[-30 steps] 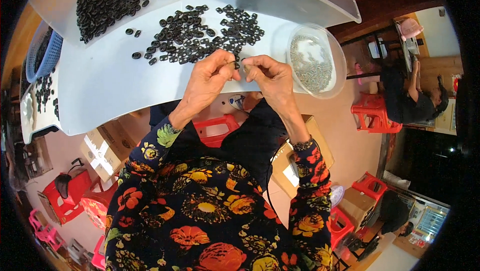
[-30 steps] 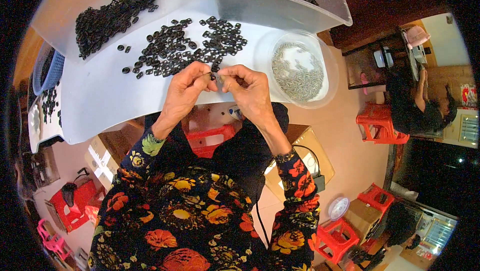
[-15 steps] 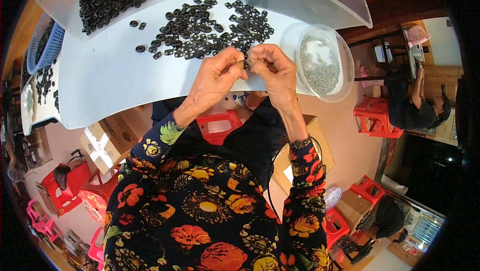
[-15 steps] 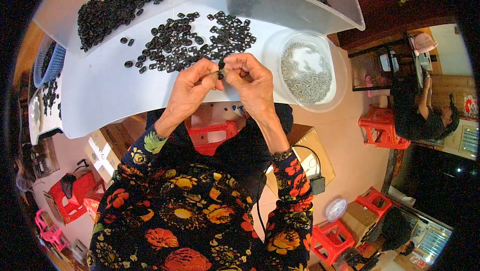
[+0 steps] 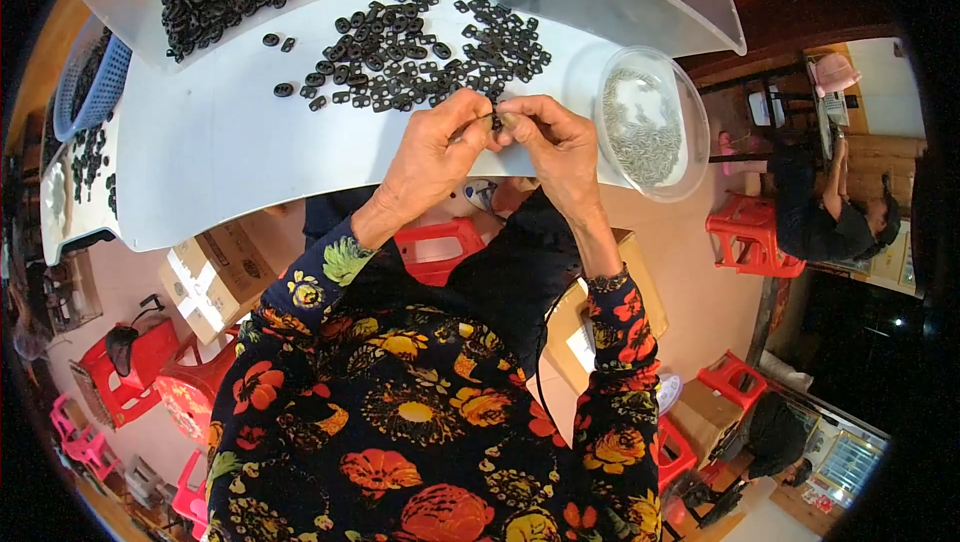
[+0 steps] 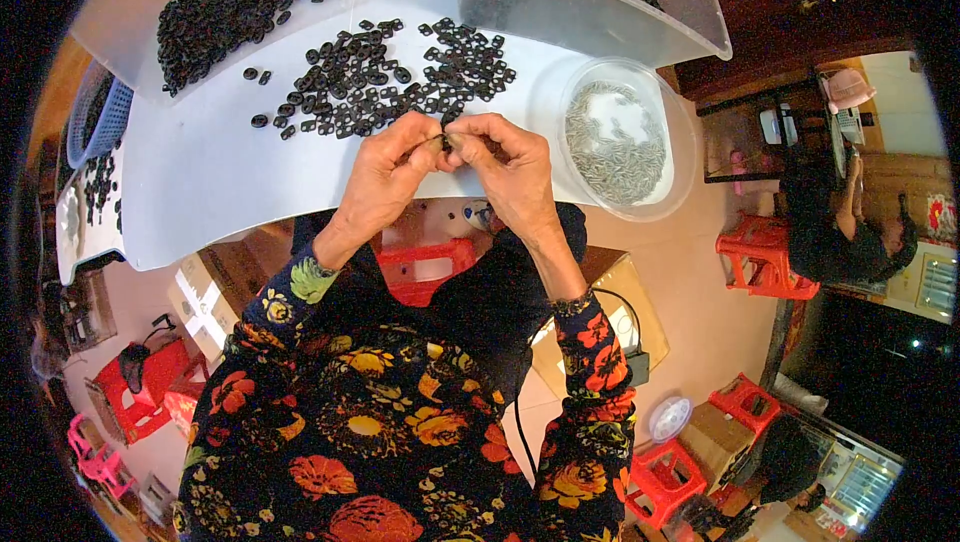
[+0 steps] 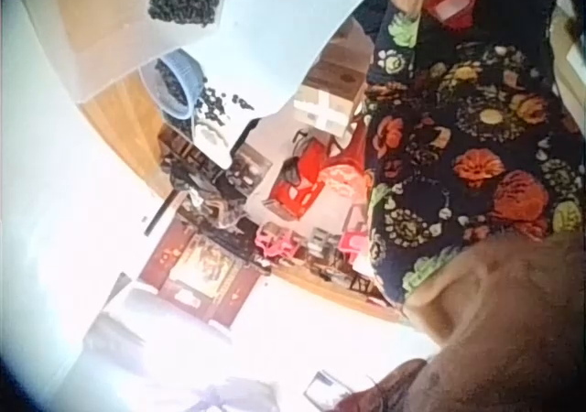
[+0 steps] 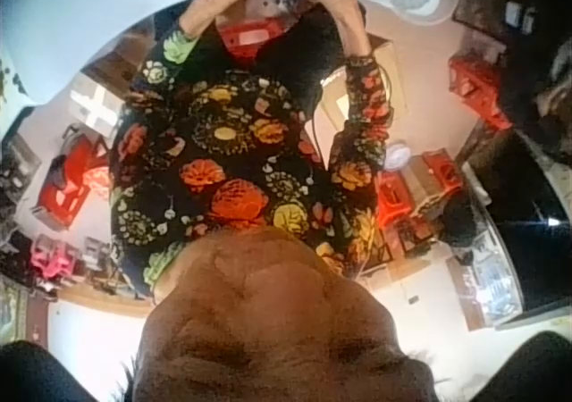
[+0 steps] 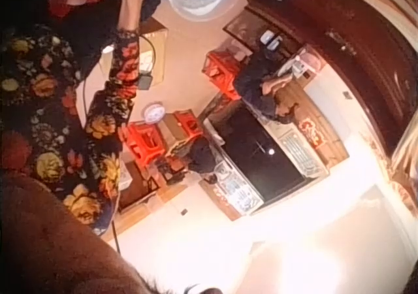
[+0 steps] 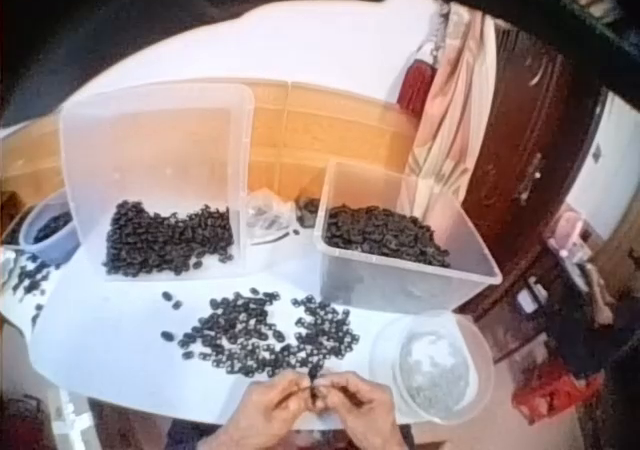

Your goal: The person inserts small pins into black plastic components by hand.

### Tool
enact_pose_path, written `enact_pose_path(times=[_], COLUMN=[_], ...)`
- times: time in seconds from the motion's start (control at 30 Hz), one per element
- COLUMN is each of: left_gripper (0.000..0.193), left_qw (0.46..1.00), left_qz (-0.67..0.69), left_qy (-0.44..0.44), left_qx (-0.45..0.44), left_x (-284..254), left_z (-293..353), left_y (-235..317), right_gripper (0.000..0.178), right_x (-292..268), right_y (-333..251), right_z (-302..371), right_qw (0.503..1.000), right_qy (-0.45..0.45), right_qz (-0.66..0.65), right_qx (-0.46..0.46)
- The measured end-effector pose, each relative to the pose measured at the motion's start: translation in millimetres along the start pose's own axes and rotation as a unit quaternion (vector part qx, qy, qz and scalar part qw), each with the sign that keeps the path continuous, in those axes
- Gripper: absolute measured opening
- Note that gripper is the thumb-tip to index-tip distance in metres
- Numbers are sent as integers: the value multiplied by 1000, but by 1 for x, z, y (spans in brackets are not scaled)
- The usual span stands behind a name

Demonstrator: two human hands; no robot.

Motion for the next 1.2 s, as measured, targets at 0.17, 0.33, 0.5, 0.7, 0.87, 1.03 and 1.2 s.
enact_pose_path(times=[0.17,0.33,0.5,0.7,0.87,1.03,1.2], left_gripper=[7,7,8,7,5,5,7], left_qw=[999,998,999,997,999,997,1000], left_qz=[10,-48,-22,74,23,62,21], left_qy=[-22,-23,-18,-13,-13,3,-10], left_qx=[-25,-18,-33,-31,-32,-48,-18], left_x=[0,-2,0,-1,-2,-3,-14], left_z=[1,2,1,3,4,4,5], left_y=[0,-1,7,0,-2,0,4], right_gripper=[8,11,10,8,9,11,12], right_x=[0,9,4,6,10,12,19], right_y=[-3,-6,0,0,-4,2,5], right_z=[-2,1,3,1,6,6,0], right_qw=[996,997,998,999,998,997,998], right_qy=[-16,29,34,22,55,70,32], right_qz=[78,75,51,22,36,30,-1], right_qx=[31,12,15,28,11,-14,-50])
Point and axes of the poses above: each hand's wrist, its own z-axis away from the middle knuckle, its own x-axis out of the palm, y = z × x, the point moved 7 cm from there along -z, towards the middle knuckle, and after that the axes turned 9 degrees about -y, right-handed, at the moved point
